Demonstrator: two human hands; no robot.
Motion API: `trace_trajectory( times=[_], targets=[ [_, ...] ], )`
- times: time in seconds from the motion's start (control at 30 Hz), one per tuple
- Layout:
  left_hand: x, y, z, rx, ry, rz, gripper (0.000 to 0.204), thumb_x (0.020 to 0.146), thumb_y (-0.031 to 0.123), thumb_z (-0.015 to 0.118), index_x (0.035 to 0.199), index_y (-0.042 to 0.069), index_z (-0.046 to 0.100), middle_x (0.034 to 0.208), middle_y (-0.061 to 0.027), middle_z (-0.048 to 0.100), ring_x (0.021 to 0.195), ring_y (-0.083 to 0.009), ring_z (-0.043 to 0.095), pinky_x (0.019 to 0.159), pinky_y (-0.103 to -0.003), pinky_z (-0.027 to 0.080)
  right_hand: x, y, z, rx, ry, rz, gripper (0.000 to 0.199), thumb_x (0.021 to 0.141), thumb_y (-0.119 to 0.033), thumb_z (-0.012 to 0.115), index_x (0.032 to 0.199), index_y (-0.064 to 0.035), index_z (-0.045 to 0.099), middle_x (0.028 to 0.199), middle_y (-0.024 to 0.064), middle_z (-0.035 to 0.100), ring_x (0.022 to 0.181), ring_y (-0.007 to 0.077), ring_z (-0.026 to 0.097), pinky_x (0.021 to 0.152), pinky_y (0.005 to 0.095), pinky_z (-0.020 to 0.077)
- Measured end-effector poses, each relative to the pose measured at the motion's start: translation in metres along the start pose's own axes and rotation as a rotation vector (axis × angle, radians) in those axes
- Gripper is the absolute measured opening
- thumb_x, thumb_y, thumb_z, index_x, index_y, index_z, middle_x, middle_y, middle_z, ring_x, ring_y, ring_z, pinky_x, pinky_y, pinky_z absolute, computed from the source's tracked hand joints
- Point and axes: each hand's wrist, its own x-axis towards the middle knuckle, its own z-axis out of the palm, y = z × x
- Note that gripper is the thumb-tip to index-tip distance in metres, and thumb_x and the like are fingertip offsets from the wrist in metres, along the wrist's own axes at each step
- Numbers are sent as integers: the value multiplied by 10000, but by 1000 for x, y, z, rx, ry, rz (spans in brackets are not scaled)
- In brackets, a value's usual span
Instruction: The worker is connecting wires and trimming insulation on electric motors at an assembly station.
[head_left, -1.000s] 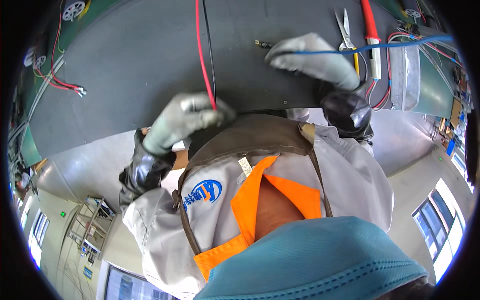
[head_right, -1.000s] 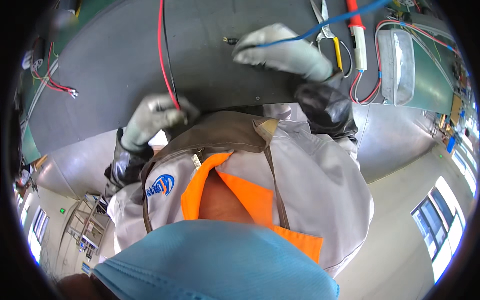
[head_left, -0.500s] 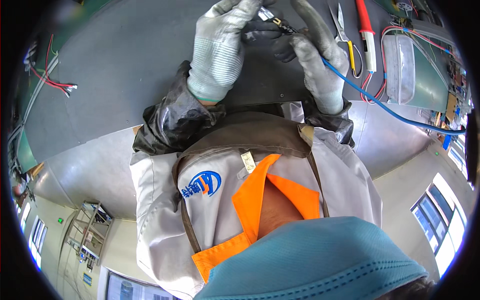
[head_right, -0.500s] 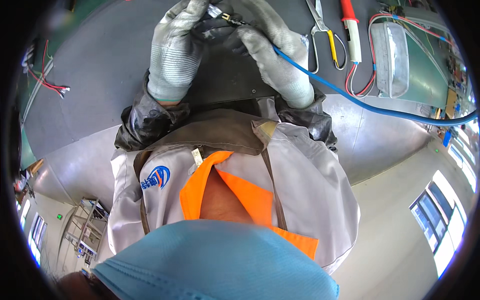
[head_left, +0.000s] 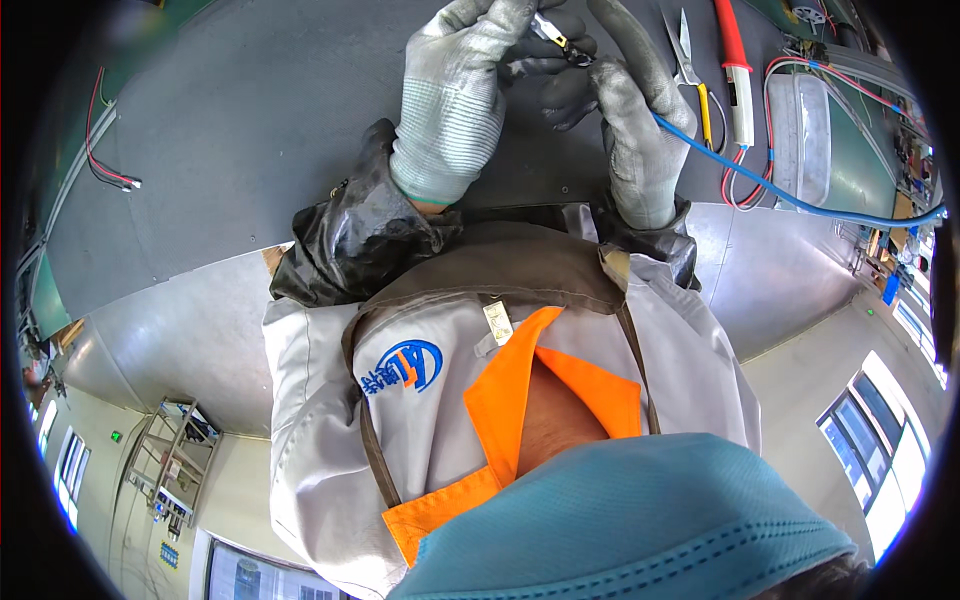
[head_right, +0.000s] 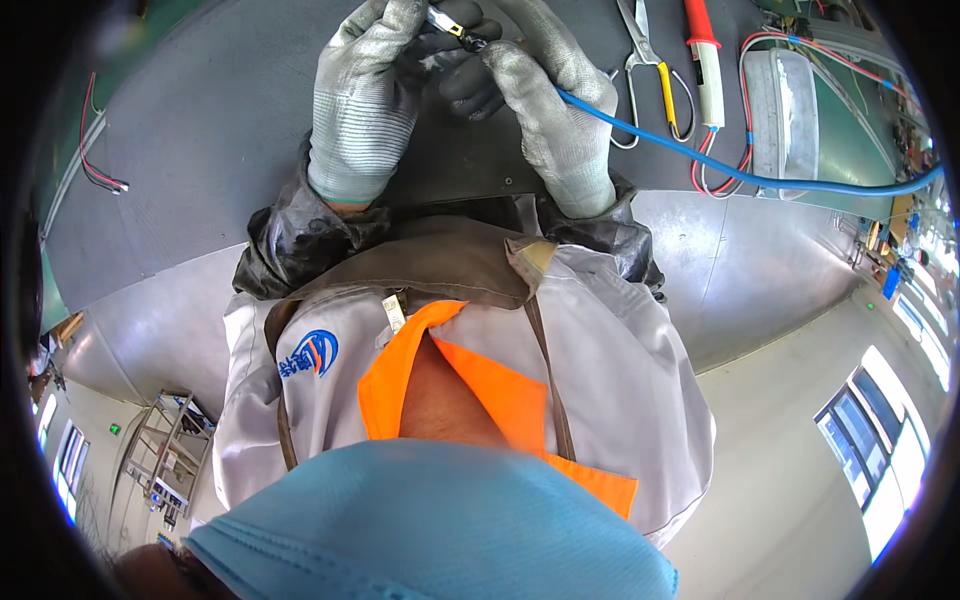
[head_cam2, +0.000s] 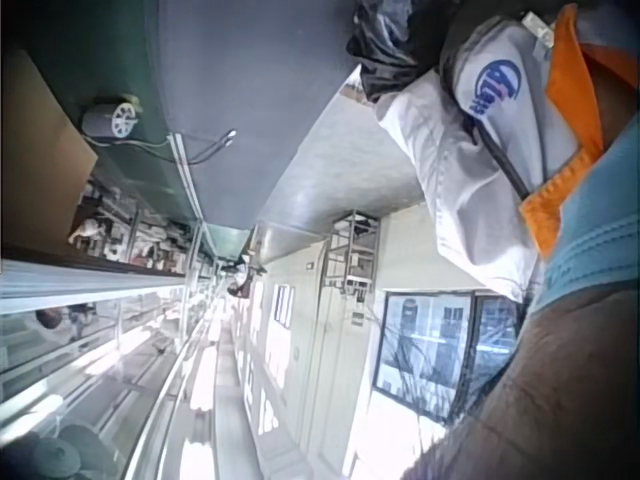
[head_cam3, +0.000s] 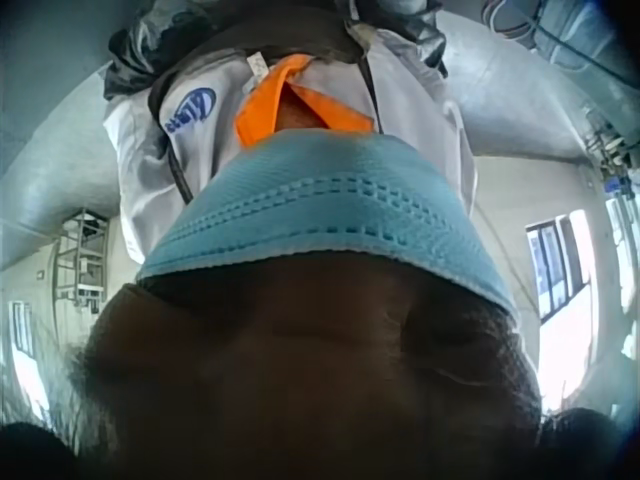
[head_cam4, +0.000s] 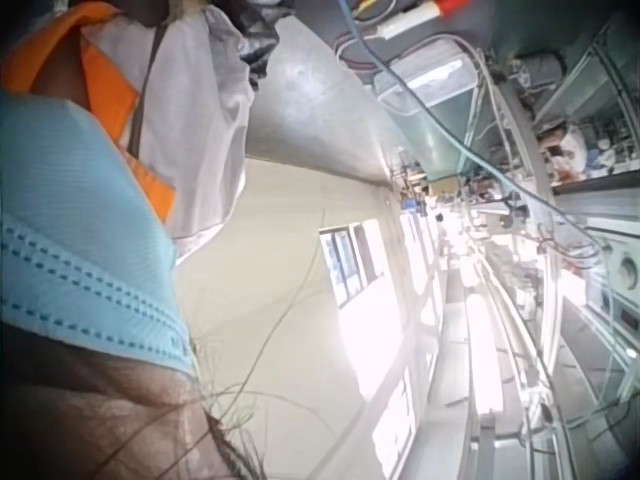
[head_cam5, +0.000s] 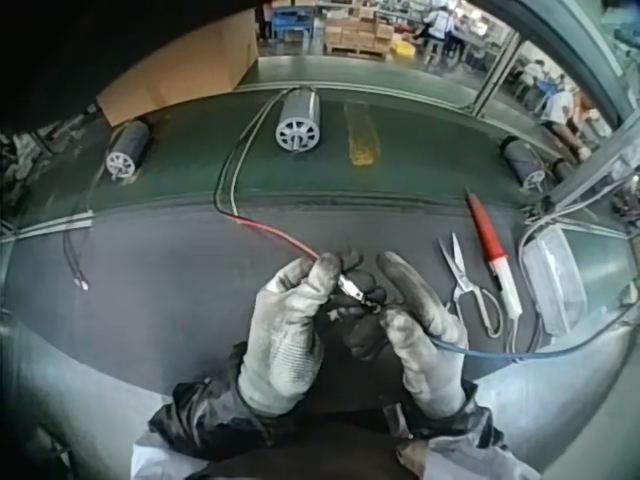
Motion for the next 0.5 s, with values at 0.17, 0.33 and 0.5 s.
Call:
trace_trajectory(
  times=[0.17,0.33,0.5],
  targets=[
    [-3,-4,1,34,-5,44,328,1049,293,618,1168,-9,666,972,-53,729,844,-107,667,755,-248,525,-10,4,-11,71,-102,182,702,984,-393,677,1466,82,491,1321,146,660,944,102,631,823,235,500],
    [-6,-27,-10,22,-56,173,325,1049,283,619,1178,-12,672,976,-29,726,882,-90,653,772,-240,505,-13,14,4,-101,-43,-135,647,1004,-351,659,1462,77,497,1299,158,669,1016,156,674,897,280,532],
    [16,-34,-35,-75,-311,-99,382,1042,277,583,1290,-12,609,1110,-90,695,939,-169,644,863,-308,518,-8,14,-2,153,-141,128,628,1007,-300,667,1485,58,473,1313,132,664,1063,166,664,950,303,530]
  ],
)
